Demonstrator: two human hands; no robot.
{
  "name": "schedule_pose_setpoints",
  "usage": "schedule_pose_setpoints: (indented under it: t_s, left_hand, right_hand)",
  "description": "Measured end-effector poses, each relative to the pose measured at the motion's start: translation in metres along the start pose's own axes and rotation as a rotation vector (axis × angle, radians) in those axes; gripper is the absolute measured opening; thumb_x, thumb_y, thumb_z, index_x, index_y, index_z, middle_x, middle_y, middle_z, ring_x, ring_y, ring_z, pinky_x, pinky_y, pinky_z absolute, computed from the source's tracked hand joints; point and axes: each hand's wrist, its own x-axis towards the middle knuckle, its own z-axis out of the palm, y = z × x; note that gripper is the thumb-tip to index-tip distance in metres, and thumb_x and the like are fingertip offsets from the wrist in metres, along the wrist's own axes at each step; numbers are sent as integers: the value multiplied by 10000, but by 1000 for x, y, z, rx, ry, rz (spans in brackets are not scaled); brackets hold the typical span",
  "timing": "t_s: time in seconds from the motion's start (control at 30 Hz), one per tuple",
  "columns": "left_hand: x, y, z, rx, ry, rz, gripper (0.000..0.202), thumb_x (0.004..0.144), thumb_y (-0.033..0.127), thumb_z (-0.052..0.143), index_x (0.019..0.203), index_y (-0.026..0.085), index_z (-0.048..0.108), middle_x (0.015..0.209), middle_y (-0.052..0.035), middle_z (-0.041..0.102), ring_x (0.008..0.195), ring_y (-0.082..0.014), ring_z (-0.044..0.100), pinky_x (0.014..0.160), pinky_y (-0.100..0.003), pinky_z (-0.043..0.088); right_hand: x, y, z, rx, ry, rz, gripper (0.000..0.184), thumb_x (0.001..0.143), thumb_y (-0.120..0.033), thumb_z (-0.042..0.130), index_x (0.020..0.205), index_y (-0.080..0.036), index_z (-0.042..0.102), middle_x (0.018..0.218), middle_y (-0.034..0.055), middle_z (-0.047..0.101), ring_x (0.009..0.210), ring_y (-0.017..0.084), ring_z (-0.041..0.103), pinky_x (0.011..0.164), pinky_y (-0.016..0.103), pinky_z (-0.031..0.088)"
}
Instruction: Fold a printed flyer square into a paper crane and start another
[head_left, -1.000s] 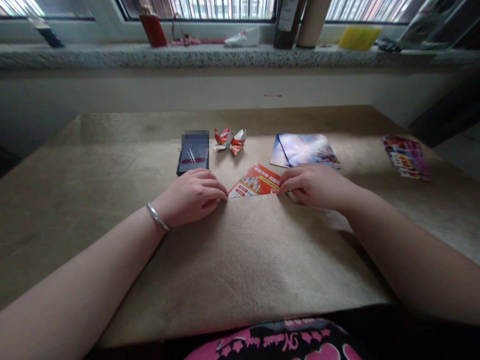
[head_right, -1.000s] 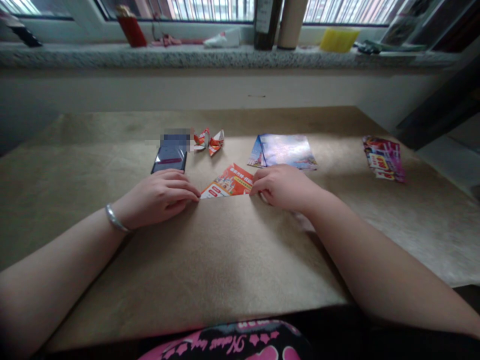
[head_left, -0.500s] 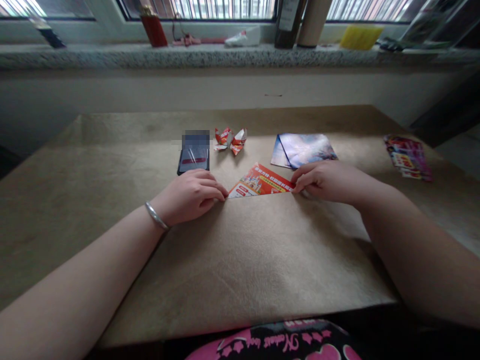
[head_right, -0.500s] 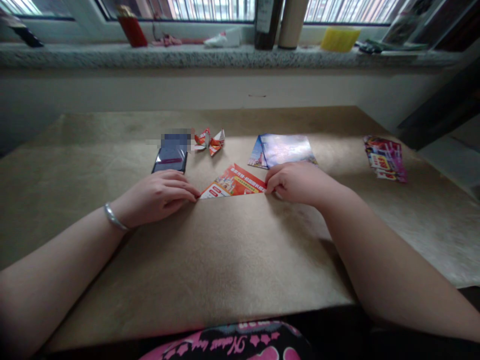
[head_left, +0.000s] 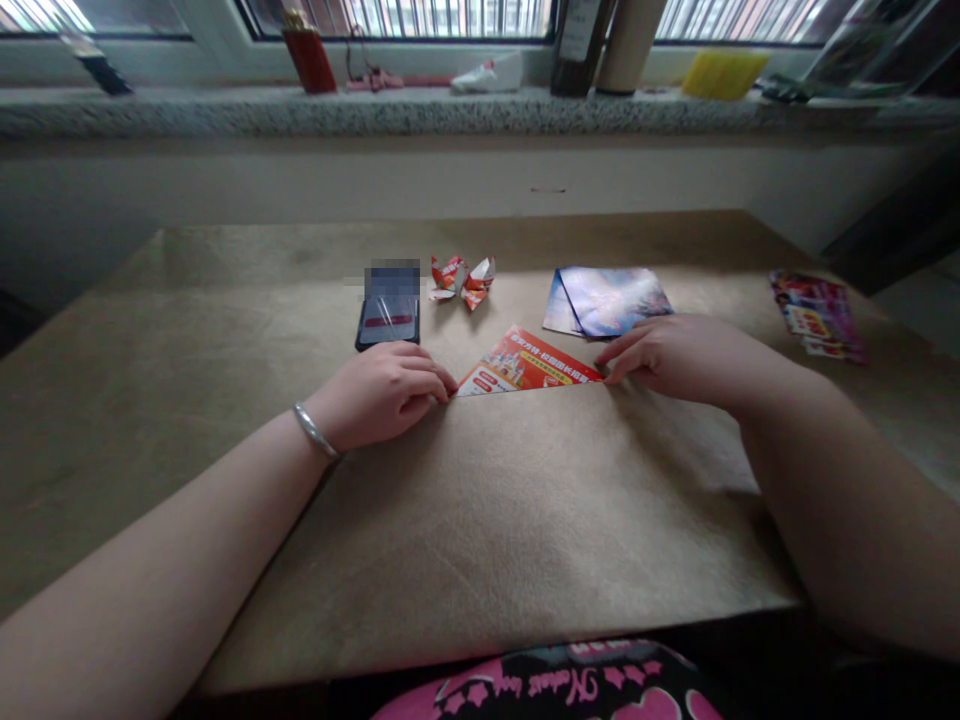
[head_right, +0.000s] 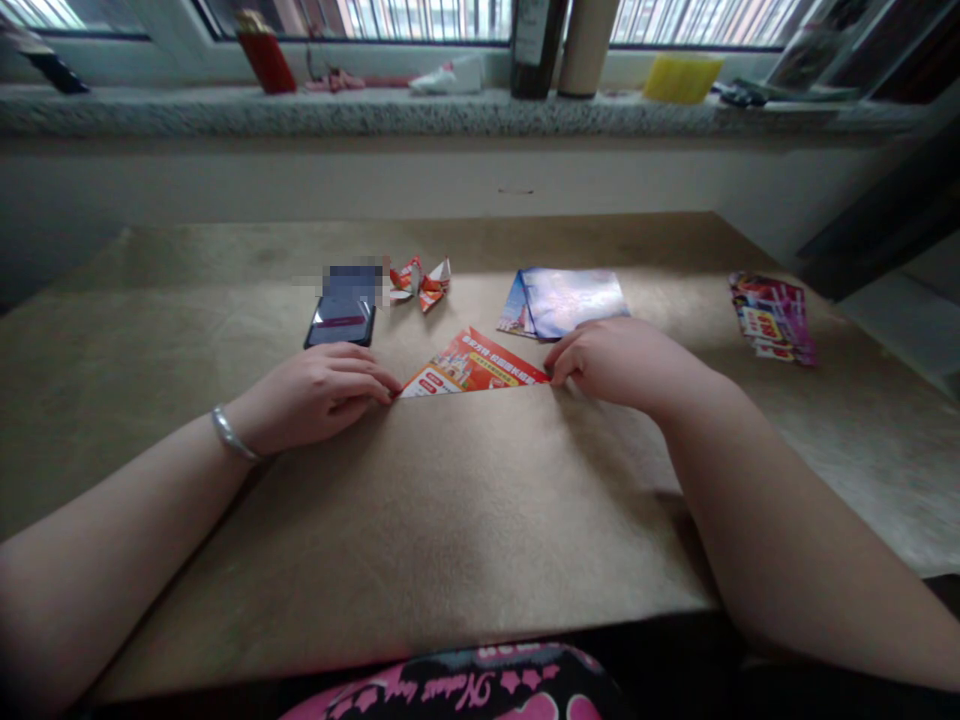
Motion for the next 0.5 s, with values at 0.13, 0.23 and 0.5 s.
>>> schedule_pose_setpoints:
  t_s: [0.13,0.23,0.5]
  left_hand:
    - [1,2,1,-27,2,-31,256,784,84,427,766,195,657,953,4,719,857,-141,629,805,-287,505]
    - [1,4,2,-43,-11,-50,243,774,89,416,728,188,633,949,-6,710,862,-136,623,807,-277,499]
    - [3,9,14,29,76,-206,233,858,236,442,980,156,624,913,-60,659,849,-167,588,754,-282,489]
  right_hand:
    - [0,1,-1,-23,-25,6,352,714,-50,501,770,-299,743,1000,-47,731,881,200,664,696,317,455]
    - [2,-3,-1,-38,-39,43,302,717,-75,494,717,-269,726,1001,-42,725,812,176,657,643,292,427]
    - [18,-31,10,-127,95,183,320,880,-341,417,1021,-249,689,927,63,680,803,196,603,537,266,339]
